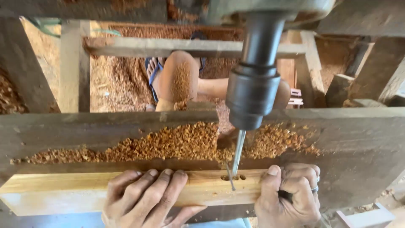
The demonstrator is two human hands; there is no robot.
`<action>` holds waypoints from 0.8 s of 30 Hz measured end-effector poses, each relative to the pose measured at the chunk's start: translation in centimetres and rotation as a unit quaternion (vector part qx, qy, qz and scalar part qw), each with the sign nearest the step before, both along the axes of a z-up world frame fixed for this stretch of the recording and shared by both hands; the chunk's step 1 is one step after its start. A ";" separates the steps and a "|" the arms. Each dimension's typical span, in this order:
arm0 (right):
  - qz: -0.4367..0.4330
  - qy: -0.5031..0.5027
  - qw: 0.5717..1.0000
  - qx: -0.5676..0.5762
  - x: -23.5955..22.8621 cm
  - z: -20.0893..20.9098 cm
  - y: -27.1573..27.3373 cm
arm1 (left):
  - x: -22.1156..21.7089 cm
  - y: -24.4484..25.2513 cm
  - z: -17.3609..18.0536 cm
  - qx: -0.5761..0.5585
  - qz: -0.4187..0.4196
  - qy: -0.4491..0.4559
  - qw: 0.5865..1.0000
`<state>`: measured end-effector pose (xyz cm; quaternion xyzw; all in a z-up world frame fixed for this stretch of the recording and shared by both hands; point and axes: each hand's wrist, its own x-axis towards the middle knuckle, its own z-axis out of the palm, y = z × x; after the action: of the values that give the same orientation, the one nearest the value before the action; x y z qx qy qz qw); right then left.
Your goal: The recorder uses a woodworking mortising machine to cut a rectangular slot into a wood block.
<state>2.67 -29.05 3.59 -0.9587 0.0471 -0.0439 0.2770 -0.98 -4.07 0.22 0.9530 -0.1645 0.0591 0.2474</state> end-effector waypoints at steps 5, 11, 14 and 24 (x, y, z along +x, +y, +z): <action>-0.014 0.007 1.000 0.004 -0.6 0.1 0.7 | -0.3 0.4 0.1 0.000 -0.001 0.011 1.000; 0.005 0.028 1.000 -0.003 0.2 0.4 0.2 | 0.7 0.5 0.1 -0.008 -0.006 0.013 1.000; 0.010 0.039 0.999 -0.003 0.6 0.3 0.0 | 1.0 0.3 0.0 -0.010 -0.011 0.010 1.000; 0.015 0.015 1.000 -0.005 1.1 0.1 0.2 | 1.7 0.4 0.1 -0.010 -0.012 0.006 1.000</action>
<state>3.78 -28.80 3.73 -0.9613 0.0363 -0.0259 0.2720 0.71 -3.72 0.27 0.9486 -0.1744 0.0523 0.2587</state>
